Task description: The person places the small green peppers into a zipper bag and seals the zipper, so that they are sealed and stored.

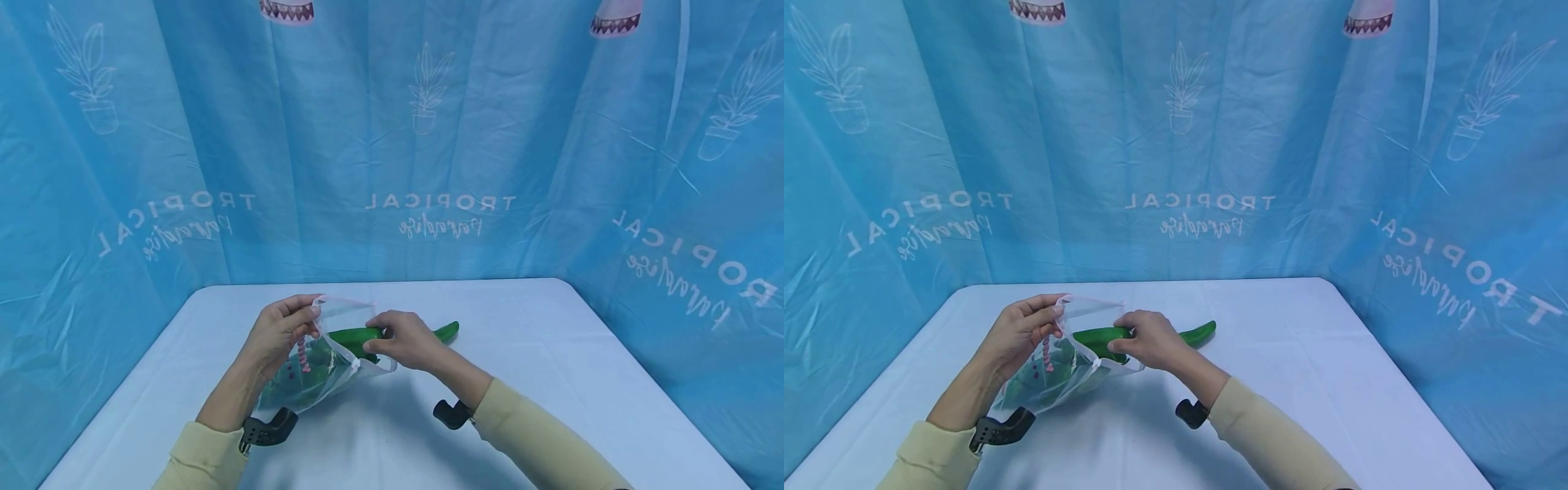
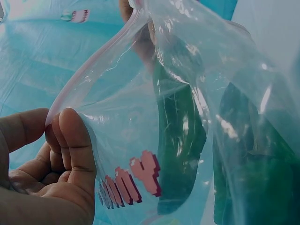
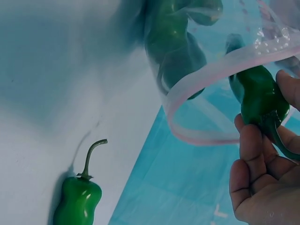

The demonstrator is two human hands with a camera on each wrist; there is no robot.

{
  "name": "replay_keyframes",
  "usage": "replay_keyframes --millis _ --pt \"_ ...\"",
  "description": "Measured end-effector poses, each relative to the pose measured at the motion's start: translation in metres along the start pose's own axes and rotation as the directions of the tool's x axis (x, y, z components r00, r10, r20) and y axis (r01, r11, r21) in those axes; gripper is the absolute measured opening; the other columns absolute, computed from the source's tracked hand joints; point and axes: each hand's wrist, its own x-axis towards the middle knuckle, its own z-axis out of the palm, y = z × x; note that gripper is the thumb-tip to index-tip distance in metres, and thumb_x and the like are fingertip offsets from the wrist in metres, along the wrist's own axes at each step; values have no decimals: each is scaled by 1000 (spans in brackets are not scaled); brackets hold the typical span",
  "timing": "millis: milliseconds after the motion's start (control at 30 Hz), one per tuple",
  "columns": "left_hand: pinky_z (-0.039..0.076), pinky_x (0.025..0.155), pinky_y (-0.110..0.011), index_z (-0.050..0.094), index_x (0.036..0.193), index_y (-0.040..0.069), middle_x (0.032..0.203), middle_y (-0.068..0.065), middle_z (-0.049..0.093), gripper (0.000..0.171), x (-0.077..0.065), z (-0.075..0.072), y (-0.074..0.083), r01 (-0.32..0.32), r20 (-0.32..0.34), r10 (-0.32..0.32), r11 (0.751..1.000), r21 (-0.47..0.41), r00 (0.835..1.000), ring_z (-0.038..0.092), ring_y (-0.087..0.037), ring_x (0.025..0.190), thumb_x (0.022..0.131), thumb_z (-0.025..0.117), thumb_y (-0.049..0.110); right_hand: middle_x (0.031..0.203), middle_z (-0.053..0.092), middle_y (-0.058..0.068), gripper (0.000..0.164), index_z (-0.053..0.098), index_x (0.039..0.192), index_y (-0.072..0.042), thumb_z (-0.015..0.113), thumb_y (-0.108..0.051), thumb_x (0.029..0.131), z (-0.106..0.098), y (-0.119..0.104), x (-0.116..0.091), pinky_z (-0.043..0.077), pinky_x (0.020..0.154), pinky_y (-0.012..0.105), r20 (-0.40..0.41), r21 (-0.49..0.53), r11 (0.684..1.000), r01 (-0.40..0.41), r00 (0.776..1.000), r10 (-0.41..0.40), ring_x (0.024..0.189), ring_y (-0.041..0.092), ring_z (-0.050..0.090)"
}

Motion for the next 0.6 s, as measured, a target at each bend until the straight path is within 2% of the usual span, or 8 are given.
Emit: replay_keyframes --millis 300,600 --pt "54 73 -20 49 126 -7 95 2 59 44 0 1 1 6 6 -6 1000 -15 1000 58 -7 72 94 58 22 103 68 -1 39 64 120 -14 69 -33 85 6 -10 8 49 68 21 -3 -49 999 -12 1000 12 83 7 60" --pt "54 73 -20 49 125 -7 93 3 59 44 0 1 1 -2 8 2 1000 -22 1000 58 -7 72 94 58 22 103 69 1 38 66 117 -11 68 -32 86 14 -14 14 49 68 21 -16 -79 996 29 999 -30 82 8 60"
